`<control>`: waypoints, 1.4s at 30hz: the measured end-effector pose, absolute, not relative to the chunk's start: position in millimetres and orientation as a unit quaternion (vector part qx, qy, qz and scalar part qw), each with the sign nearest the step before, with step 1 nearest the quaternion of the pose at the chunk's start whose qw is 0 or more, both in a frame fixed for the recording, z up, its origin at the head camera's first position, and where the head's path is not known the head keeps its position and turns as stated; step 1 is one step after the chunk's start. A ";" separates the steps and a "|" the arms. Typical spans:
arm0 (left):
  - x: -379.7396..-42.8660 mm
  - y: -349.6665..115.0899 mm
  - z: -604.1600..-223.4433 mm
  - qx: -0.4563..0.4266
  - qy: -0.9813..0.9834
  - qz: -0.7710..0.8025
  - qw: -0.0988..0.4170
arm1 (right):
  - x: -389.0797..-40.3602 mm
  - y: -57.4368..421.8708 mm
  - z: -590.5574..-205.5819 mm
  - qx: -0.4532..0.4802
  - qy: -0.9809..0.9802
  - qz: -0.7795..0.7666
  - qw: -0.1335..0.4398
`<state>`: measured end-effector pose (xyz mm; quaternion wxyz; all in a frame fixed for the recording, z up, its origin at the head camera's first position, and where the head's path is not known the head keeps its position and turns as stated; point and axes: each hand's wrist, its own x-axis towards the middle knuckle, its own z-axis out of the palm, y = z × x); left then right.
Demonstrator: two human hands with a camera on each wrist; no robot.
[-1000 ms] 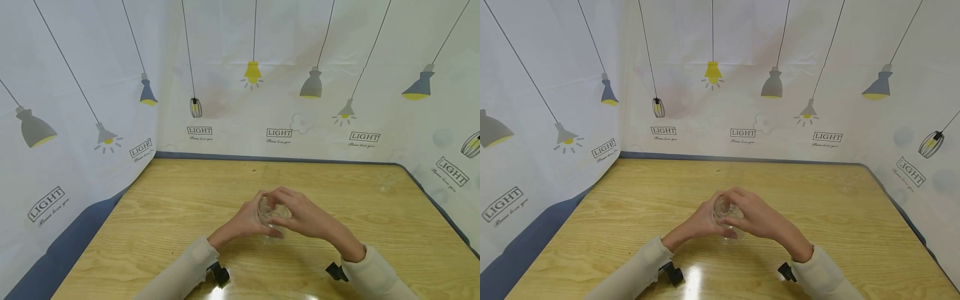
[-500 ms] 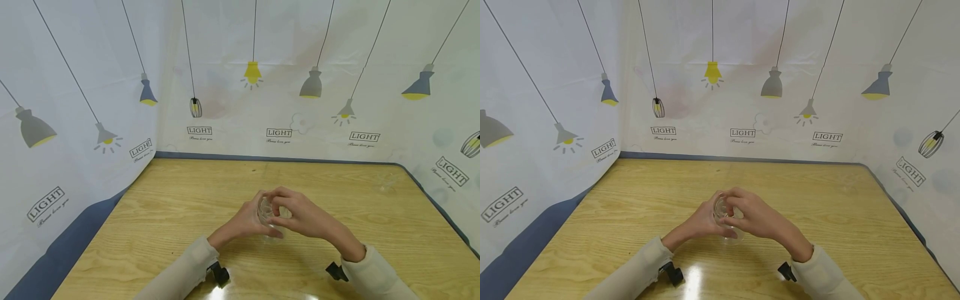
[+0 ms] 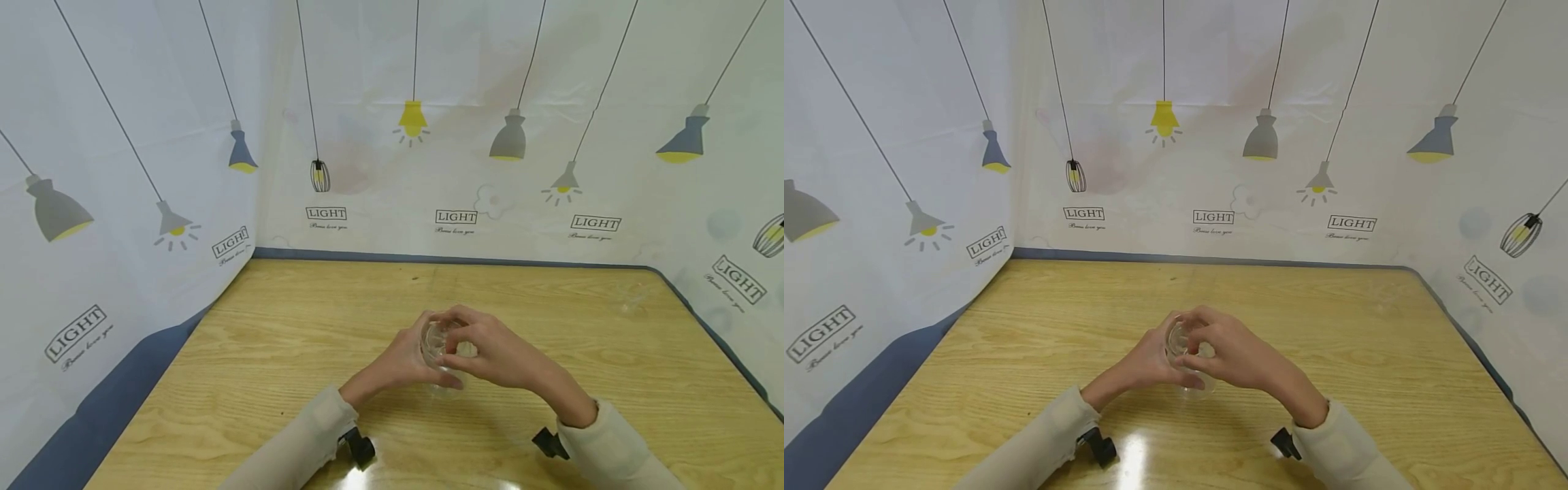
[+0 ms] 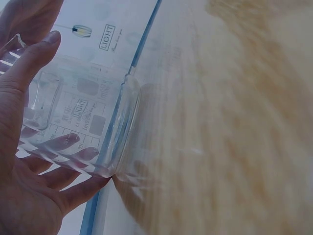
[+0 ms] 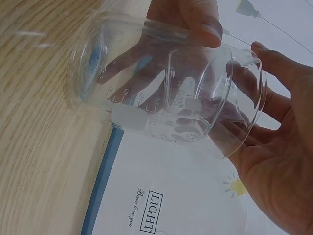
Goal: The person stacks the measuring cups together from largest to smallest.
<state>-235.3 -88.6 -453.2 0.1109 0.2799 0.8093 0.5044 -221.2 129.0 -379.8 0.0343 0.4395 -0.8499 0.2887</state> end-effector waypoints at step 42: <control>-234.9 -89.3 -453.1 0.277 0.810 0.505 0.114 | -220.5 127.5 -380.3 0.439 -0.853 0.279 0.044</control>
